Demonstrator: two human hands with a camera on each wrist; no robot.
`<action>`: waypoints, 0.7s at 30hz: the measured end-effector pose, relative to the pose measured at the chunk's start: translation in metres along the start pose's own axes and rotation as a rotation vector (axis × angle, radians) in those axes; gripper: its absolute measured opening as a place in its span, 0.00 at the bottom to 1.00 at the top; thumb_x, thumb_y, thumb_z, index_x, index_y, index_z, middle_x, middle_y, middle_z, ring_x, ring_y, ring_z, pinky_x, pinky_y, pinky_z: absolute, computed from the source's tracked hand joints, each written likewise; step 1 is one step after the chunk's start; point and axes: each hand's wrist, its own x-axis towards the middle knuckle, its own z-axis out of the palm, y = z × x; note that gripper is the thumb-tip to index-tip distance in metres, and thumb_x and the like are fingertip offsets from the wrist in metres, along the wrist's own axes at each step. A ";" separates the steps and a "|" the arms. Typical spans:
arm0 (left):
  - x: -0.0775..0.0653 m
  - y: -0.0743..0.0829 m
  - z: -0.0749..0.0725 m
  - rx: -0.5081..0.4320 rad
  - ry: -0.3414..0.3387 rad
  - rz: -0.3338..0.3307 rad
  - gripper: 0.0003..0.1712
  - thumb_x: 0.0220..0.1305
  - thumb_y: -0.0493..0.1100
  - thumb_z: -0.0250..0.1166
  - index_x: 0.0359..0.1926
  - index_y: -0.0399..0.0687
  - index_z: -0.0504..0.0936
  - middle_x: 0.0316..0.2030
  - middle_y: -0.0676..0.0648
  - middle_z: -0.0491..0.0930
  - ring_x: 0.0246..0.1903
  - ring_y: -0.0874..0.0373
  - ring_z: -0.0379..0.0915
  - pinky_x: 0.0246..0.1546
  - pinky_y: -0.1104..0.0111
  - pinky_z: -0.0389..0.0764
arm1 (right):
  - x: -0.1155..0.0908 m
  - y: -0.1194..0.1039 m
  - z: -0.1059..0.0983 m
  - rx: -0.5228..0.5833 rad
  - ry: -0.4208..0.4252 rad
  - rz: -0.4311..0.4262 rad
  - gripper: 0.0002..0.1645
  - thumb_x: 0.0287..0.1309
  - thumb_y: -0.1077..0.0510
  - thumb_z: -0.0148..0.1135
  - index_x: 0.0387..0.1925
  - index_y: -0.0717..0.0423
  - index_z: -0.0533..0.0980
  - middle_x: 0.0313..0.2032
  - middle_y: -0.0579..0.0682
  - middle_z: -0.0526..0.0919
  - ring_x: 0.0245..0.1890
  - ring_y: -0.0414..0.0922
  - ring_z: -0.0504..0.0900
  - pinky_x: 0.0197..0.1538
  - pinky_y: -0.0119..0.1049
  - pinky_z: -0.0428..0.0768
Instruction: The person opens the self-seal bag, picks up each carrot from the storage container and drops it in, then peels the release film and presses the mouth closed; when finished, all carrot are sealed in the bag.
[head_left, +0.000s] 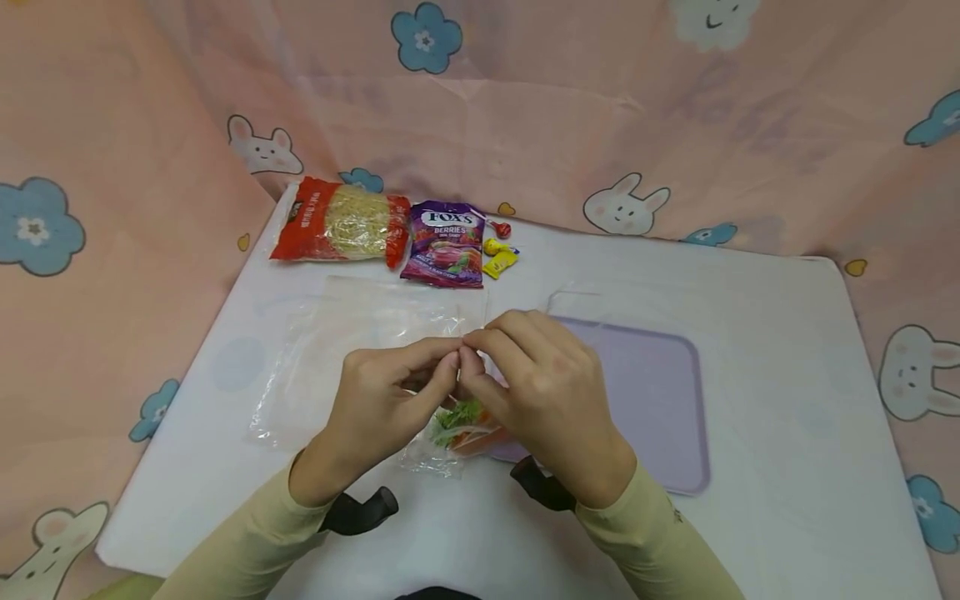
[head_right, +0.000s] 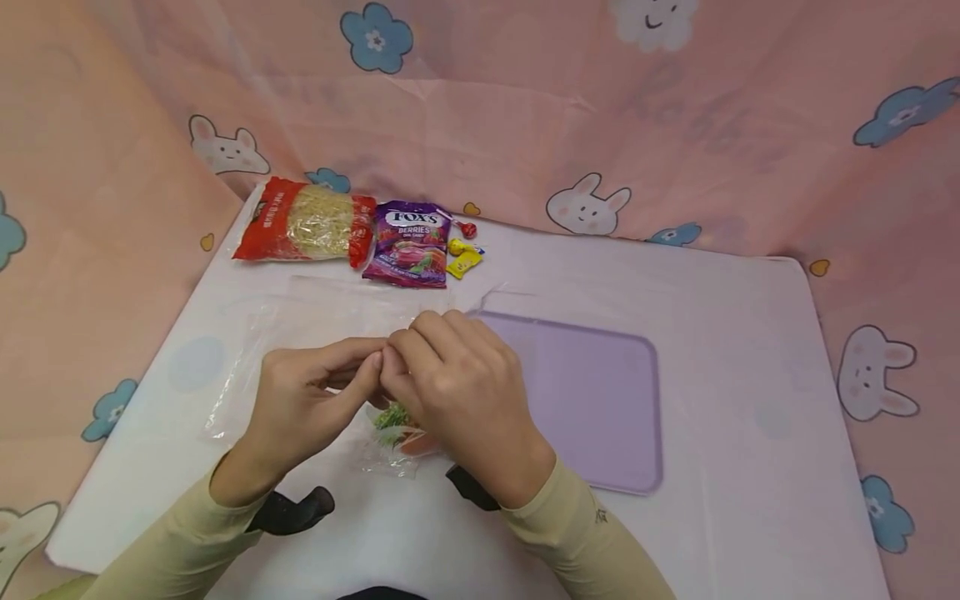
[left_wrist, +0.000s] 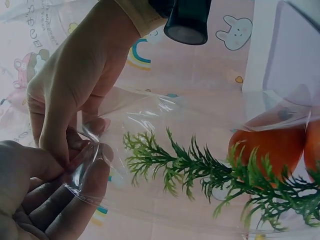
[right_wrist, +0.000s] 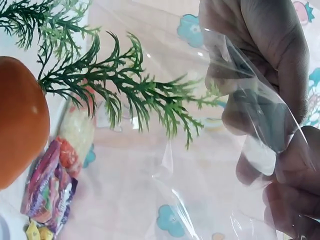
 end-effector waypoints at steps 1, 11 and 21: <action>0.000 0.000 0.000 0.010 -0.007 0.003 0.09 0.61 0.34 0.63 0.42 0.35 0.83 0.29 0.47 0.85 0.23 0.65 0.81 0.25 0.79 0.80 | 0.000 0.000 0.000 -0.005 -0.007 -0.001 0.07 0.52 0.59 0.63 0.26 0.59 0.82 0.26 0.49 0.80 0.25 0.44 0.75 0.30 0.34 0.80; -0.004 0.001 0.003 0.005 -0.053 0.021 0.09 0.60 0.33 0.63 0.41 0.35 0.83 0.27 0.47 0.85 0.21 0.67 0.80 0.24 0.80 0.79 | -0.002 0.005 -0.001 -0.008 -0.044 -0.012 0.06 0.49 0.62 0.59 0.23 0.58 0.81 0.23 0.47 0.78 0.22 0.42 0.73 0.27 0.33 0.79; -0.005 0.001 0.000 -0.034 -0.085 -0.018 0.09 0.60 0.33 0.64 0.42 0.35 0.83 0.28 0.48 0.85 0.23 0.68 0.80 0.25 0.79 0.79 | -0.008 0.014 0.003 0.151 -0.015 0.032 0.05 0.48 0.62 0.61 0.22 0.59 0.79 0.25 0.48 0.79 0.26 0.42 0.76 0.30 0.33 0.80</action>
